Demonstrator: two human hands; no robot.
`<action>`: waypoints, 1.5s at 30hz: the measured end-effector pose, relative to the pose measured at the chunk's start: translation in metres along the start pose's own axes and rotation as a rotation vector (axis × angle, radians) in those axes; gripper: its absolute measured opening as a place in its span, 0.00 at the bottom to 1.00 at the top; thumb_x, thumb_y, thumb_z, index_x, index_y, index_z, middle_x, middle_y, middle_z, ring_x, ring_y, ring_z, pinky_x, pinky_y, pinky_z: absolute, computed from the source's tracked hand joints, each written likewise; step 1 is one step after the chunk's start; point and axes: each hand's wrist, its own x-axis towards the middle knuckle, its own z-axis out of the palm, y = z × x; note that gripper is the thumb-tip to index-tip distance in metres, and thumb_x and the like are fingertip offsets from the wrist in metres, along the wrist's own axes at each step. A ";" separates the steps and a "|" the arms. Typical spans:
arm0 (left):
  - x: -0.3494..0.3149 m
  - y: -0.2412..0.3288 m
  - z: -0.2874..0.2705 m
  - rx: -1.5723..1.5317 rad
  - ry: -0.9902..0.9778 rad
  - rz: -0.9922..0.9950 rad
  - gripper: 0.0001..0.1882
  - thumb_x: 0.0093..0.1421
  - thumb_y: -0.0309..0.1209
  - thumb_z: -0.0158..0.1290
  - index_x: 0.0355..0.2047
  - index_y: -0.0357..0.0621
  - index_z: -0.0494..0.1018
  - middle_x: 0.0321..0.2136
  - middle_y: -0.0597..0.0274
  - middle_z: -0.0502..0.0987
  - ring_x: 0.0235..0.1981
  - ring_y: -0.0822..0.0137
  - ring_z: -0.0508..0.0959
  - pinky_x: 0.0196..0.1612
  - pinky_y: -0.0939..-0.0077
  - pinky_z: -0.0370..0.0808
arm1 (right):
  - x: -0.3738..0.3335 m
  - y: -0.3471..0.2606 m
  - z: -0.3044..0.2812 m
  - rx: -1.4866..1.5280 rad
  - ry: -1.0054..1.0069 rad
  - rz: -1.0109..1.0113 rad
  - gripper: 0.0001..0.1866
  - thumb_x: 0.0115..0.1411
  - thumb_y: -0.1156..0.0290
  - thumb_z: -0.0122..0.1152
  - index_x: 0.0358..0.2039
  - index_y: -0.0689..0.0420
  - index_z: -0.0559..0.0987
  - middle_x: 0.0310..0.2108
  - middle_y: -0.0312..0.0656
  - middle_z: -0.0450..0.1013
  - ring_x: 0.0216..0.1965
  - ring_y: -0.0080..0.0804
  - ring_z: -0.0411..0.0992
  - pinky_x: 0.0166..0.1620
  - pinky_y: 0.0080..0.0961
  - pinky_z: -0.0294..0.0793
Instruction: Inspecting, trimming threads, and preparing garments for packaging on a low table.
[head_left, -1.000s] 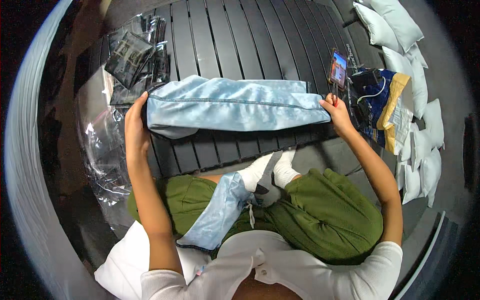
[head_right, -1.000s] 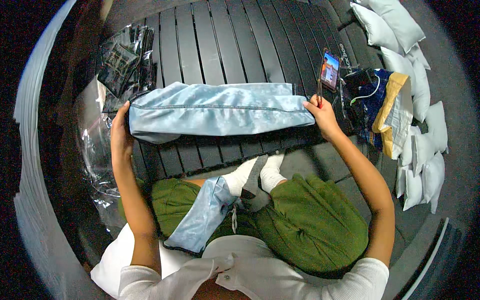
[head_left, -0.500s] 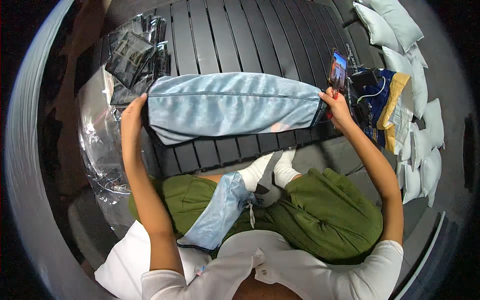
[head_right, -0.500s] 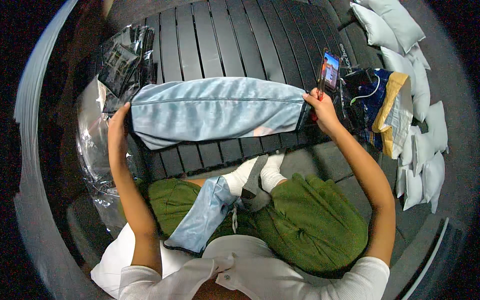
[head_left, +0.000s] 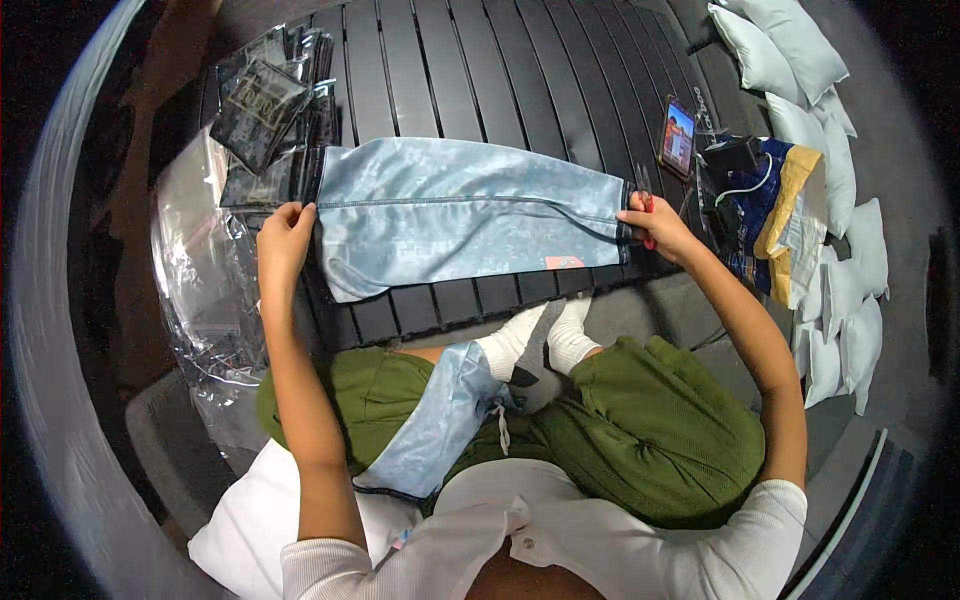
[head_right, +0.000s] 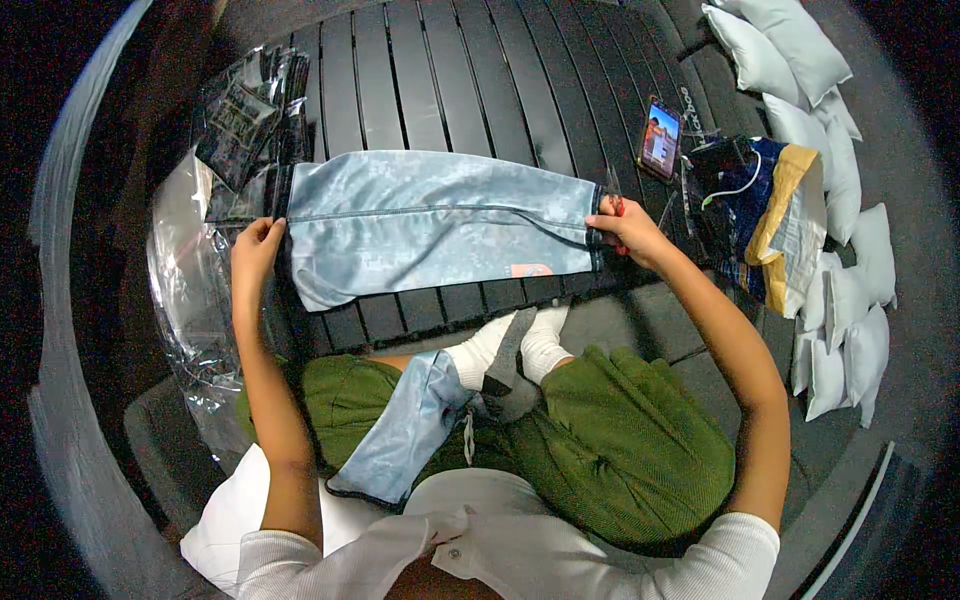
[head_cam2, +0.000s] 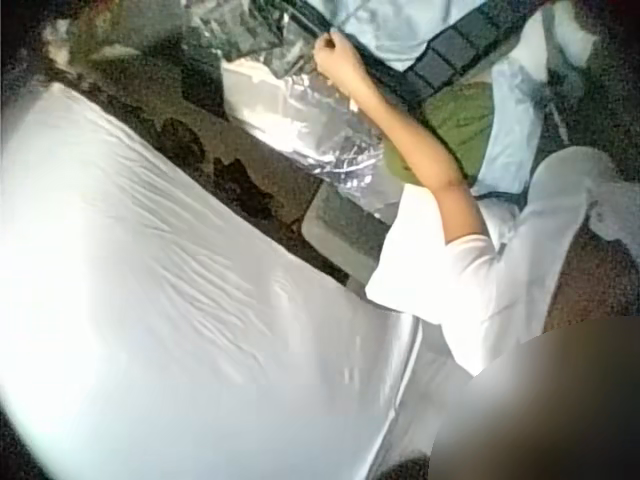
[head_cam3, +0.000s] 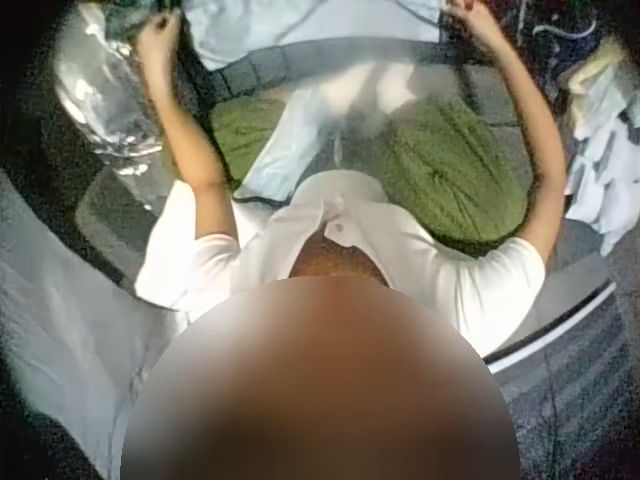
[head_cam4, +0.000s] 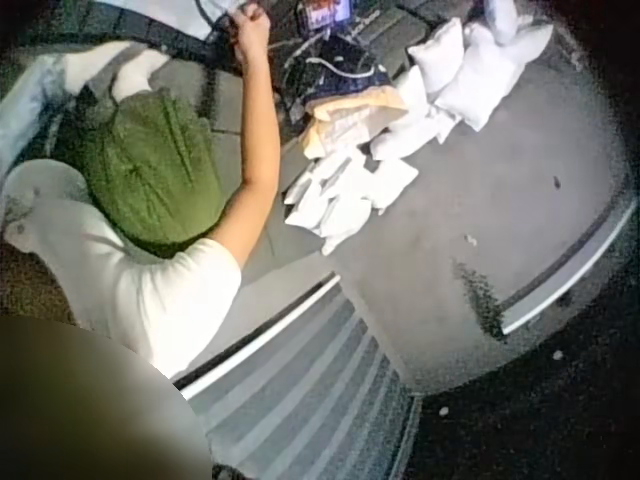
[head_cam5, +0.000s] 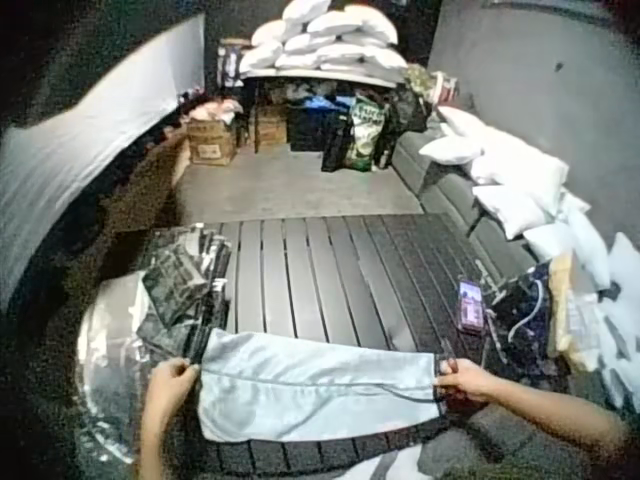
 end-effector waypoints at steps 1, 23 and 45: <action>-0.001 0.001 -0.002 0.015 -0.004 -0.010 0.17 0.52 0.39 0.49 0.29 0.34 0.71 0.21 0.49 0.74 0.22 0.65 0.73 0.30 0.75 0.68 | 0.000 -0.002 0.000 0.000 -0.003 -0.001 0.21 0.49 0.74 0.59 0.15 0.47 0.54 0.12 0.24 0.53 0.12 0.14 0.52 0.15 0.14 0.50; 0.013 -0.017 0.015 -0.442 -0.279 -0.171 0.13 0.48 0.37 0.57 0.22 0.40 0.71 0.17 0.75 0.67 0.18 0.82 0.62 0.21 0.87 0.57 | -0.006 -0.002 -0.011 -0.136 -0.016 -0.049 0.23 0.45 0.77 0.61 0.14 0.47 0.53 0.11 0.24 0.53 0.12 0.14 0.52 0.12 0.15 0.47; 0.004 0.001 -0.006 0.302 0.039 -0.186 0.26 0.54 0.52 0.44 0.26 0.37 0.72 0.17 0.54 0.72 0.21 0.64 0.72 0.28 0.72 0.66 | -0.026 -0.035 -0.001 0.184 -0.121 -0.059 0.19 0.46 0.81 0.57 0.16 0.49 0.55 0.18 0.28 0.57 0.20 0.17 0.59 0.24 0.13 0.60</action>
